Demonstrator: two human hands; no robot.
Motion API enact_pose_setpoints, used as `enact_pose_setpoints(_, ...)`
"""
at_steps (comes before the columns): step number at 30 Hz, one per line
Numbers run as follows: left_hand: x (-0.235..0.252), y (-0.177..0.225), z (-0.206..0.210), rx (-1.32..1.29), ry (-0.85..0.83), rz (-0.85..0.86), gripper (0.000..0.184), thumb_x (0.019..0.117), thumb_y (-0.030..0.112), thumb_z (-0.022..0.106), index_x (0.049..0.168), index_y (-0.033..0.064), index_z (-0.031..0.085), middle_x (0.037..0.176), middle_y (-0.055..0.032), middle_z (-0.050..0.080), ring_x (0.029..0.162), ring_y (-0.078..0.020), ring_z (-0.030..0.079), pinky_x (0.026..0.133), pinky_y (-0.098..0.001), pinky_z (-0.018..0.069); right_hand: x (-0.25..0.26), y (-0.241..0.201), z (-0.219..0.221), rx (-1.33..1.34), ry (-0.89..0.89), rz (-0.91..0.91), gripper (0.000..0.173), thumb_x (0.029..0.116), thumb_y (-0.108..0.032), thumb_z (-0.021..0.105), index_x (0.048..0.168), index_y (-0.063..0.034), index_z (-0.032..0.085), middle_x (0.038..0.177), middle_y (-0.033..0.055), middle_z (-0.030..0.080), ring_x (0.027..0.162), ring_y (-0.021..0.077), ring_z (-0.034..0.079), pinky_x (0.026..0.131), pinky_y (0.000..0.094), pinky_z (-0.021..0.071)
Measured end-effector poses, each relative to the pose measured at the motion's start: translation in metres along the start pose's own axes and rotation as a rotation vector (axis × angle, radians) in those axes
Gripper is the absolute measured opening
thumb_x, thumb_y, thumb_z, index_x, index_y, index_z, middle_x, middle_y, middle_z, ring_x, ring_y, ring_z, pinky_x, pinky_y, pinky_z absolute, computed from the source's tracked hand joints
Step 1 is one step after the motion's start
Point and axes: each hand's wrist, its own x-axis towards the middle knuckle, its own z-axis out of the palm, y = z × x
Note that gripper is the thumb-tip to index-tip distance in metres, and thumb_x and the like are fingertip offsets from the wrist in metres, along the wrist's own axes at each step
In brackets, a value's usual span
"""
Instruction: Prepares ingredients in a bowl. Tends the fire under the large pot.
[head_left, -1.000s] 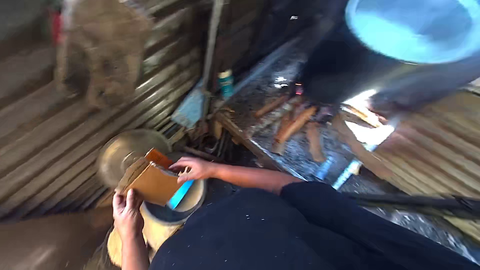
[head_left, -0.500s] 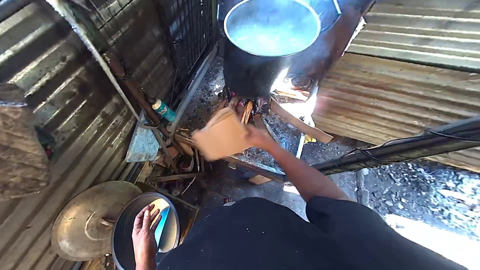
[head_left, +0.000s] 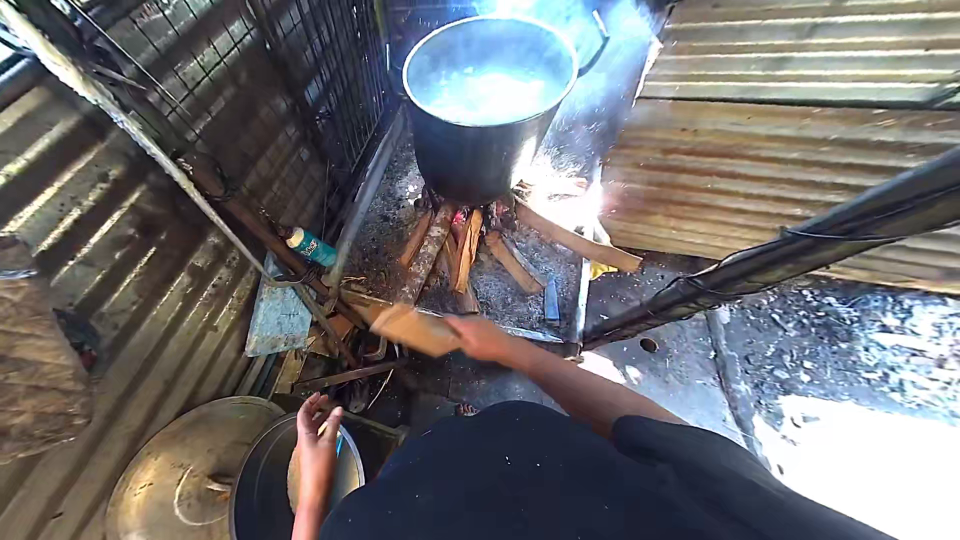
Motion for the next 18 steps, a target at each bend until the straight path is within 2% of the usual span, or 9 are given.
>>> enact_pose_setpoints(2,0.007,0.002,-0.001,0.355,-0.094,0.231,0.095,0.0794,0.033,0.085,0.154,0.0007,0.037,0.159,-0.0234,0.038,0.144,-0.0381,0.042,0.114,-0.0555,0.041,-0.007,-0.033,0.026,0.044,-0.116,-0.258,0.039,0.1038,-0.013,0.055,0.143,-0.013,0.056,0.113,0.0238,0.071,0.106,0.0437,0.069,0.094,0.0669,0.0511)
enact_pose_setpoints(4,0.01,0.001,0.001,0.579,-0.17,0.459,0.089,0.0716,0.046,0.089,0.144,0.0068,0.056,0.156,-0.0219,0.044,0.146,-0.0482,0.036,0.116,-0.0715,0.0272,-0.017,-0.052,0.036,0.089,-0.192,-0.409,0.042,0.0994,-0.002,0.057,0.139,-0.0126,0.06,0.112,0.0216,0.072,0.105,0.0412,0.07,0.093,0.0661,0.0507)
enact_pose_setpoints(6,0.008,0.001,0.002,0.574,-0.28,0.519,0.051,0.0801,0.044,0.084,0.122,0.0146,0.075,0.138,-0.0066,0.066,0.14,-0.0357,0.05,0.117,-0.073,0.0203,-0.024,-0.052,0.038,0.127,-0.176,-0.472,0.043,0.0966,0.002,0.058,0.138,-0.0114,0.061,0.115,0.0195,0.073,0.107,0.0382,0.07,0.095,0.064,0.0511)
enact_pose_setpoints(8,0.003,0.004,0.004,0.488,-0.394,0.491,0.029,0.0904,0.034,0.077,0.106,0.0099,0.08,0.113,-0.0046,0.077,0.12,-0.0224,0.068,0.123,-0.0677,0.0166,-0.029,-0.042,0.031,0.233,-0.171,-0.507,0.038,0.0976,-0.003,0.06,0.135,-0.0051,0.063,0.119,0.0204,0.072,0.111,0.0349,0.069,0.099,0.0592,0.0512)
enact_pose_setpoints(9,0.001,0.006,0.005,0.474,-0.436,0.469,0.026,0.0934,0.031,0.074,0.105,0.0072,0.08,0.107,-0.0058,0.078,0.114,-0.0199,0.071,0.125,-0.0624,0.0196,-0.032,-0.04,0.023,0.31,-0.236,-0.499,0.037,0.1008,-0.012,0.061,0.136,-0.0015,0.061,0.123,0.0217,0.069,0.115,0.0332,0.068,0.103,0.0556,0.05)
enact_pose_setpoints(11,-0.002,0.011,0.008,0.521,-0.497,0.468,0.026,0.0967,0.03,0.071,0.106,0.0075,0.08,0.105,-0.0066,0.079,0.11,-0.02,0.073,0.12,-0.053,0.0377,-0.041,-0.043,0.005,0.503,-0.414,-0.416,0.054,0.1015,-0.036,0.058,0.141,0.0005,0.057,0.133,0.0203,0.065,0.122,0.0264,0.063,0.108,0.0464,0.0483)
enact_pose_setpoints(13,-0.001,0.014,0.013,0.578,-0.525,0.537,0.028,0.0984,0.035,0.068,0.103,0.0096,0.078,0.097,-0.0088,0.078,0.096,-0.0245,0.075,0.094,-0.0531,0.0567,-0.046,-0.049,-0.004,0.642,-0.506,-0.321,0.062,0.1004,-0.049,0.052,0.138,-0.0011,0.061,0.13,0.0147,0.067,0.115,0.0197,0.065,0.099,0.0415,0.0527)
enact_pose_setpoints(15,0.0,0.021,0.017,0.624,-0.533,0.576,0.031,0.0996,0.04,0.065,0.101,0.012,0.077,0.09,-0.0081,0.077,0.085,-0.0245,0.075,0.08,-0.0535,0.0593,-0.043,-0.057,-0.007,0.577,-0.503,-0.321,0.053,0.1029,-0.038,0.054,0.137,0.0015,0.06,0.124,0.0174,0.068,0.109,0.0212,0.066,0.096,0.043,0.0534)
enact_pose_setpoints(18,0.005,0.037,0.022,0.72,-0.557,0.634,0.031,0.1004,0.038,0.064,0.097,0.009,0.075,0.085,-0.0112,0.076,0.082,-0.0293,0.075,0.075,-0.0565,0.0581,-0.031,-0.078,-0.003,0.27,-0.496,-0.415,0.053,0.0976,-0.029,0.07,0.142,-0.003,0.058,0.123,0.0215,0.069,0.115,0.0306,0.067,0.105,0.0536,0.0491)
